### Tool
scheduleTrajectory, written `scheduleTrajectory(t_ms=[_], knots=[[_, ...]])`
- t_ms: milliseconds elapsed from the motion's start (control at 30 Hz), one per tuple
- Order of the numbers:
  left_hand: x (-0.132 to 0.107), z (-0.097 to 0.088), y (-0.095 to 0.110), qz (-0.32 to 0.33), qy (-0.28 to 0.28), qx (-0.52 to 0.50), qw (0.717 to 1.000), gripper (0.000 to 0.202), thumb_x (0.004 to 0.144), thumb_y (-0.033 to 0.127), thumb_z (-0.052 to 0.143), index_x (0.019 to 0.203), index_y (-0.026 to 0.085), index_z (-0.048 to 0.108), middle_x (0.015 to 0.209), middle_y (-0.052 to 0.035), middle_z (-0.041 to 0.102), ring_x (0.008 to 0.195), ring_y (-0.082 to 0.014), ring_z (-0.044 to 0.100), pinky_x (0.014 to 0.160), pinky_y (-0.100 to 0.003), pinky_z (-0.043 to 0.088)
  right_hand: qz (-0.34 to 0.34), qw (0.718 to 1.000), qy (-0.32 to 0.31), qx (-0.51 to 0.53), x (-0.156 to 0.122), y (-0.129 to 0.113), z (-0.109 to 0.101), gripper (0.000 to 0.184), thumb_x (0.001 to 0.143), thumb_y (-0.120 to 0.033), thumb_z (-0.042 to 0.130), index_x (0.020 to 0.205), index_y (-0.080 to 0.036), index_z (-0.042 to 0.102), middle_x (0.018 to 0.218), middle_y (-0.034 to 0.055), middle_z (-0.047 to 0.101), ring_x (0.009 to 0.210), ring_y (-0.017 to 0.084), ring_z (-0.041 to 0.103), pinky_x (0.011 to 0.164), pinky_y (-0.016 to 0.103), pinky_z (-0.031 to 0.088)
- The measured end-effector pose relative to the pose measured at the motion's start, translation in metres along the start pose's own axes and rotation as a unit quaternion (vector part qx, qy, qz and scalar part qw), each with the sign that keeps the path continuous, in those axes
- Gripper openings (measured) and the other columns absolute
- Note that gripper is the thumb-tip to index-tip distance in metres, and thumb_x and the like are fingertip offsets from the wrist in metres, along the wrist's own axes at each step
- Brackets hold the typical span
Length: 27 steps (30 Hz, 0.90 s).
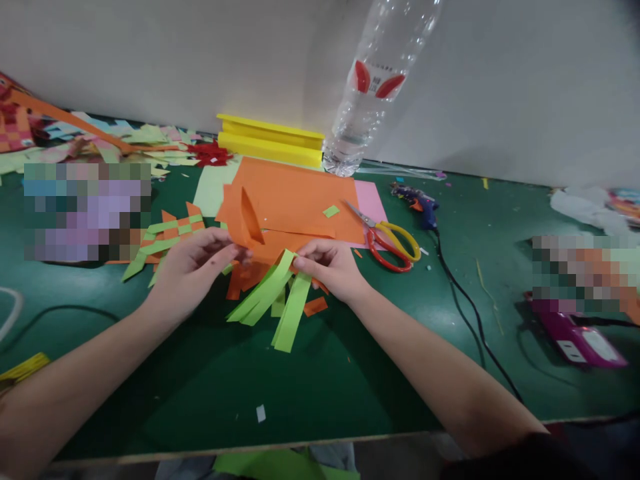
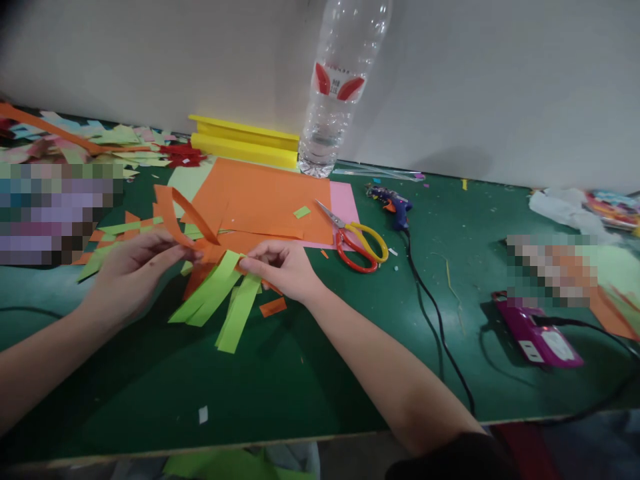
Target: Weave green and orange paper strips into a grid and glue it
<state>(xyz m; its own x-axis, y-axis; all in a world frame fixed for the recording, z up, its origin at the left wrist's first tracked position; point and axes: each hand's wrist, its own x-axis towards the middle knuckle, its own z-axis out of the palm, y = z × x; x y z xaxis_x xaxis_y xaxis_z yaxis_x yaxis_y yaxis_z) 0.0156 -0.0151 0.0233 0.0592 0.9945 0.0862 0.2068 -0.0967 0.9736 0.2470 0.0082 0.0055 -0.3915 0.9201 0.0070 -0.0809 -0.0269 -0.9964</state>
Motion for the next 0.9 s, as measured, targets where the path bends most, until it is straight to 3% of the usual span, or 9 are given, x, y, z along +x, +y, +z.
scheduleTrajectory(t_ms=[167,333,500,633,900], knots=[[0.001,0.001,-0.010,-0.061,0.039,-0.031,0.997,0.025,0.083,0.042,0.063,0.087,0.018,0.070,0.100,-0.0061,0.074,0.094,-0.0218,0.068,0.091,-0.036,0.052,0.007,1.000,0.006,0.005,0.000,0.001,-0.001,0.033,0.067,-0.046,0.080,0.072,-0.015,0.069,0.050,-0.0046,0.061,0.034,0.003,0.047,0.034,0.015,0.036],[0.001,0.000,-0.009,-0.098,0.000,-0.021,0.995,0.041,0.087,0.054,0.057,0.095,0.015,0.069,0.102,-0.0103,0.074,0.102,-0.0258,0.066,0.090,-0.037,0.052,0.005,1.000,0.000,0.003,0.000,0.001,-0.001,0.032,0.067,-0.045,0.080,0.072,-0.016,0.069,0.049,-0.0049,0.060,0.035,0.003,0.048,0.035,0.015,0.037],[0.003,0.000,-0.003,-0.036,-0.076,0.044,0.996,0.031,0.082,0.049,0.063,0.090,0.019,0.067,0.089,-0.0034,0.072,0.086,-0.0211,0.066,0.075,-0.031,0.054,0.008,1.000,0.001,0.004,0.000,0.000,0.000,0.032,0.067,-0.045,0.080,0.072,-0.016,0.069,0.049,-0.0050,0.060,0.036,0.004,0.048,0.035,0.015,0.037],[0.004,0.001,0.001,-0.012,-0.088,0.058,0.994,0.024,0.081,0.044,0.065,0.078,0.020,0.063,0.075,0.0012,0.065,0.071,-0.0164,0.061,0.065,-0.026,0.050,0.011,1.000,0.001,0.006,0.000,-0.001,0.000,0.031,0.067,-0.044,0.081,0.072,-0.015,0.068,0.050,-0.0050,0.060,0.036,0.003,0.048,0.035,0.015,0.037],[0.002,0.000,0.007,-0.047,-0.005,0.093,0.994,0.021,0.093,0.038,0.051,0.089,0.018,0.057,0.078,0.0025,0.058,0.072,-0.0127,0.055,0.067,-0.023,0.042,0.042,0.994,-0.093,0.044,0.003,-0.005,-0.010,0.028,0.066,-0.039,0.082,0.069,-0.015,0.067,0.055,-0.0048,0.063,0.036,0.001,0.043,0.033,0.013,0.035]])
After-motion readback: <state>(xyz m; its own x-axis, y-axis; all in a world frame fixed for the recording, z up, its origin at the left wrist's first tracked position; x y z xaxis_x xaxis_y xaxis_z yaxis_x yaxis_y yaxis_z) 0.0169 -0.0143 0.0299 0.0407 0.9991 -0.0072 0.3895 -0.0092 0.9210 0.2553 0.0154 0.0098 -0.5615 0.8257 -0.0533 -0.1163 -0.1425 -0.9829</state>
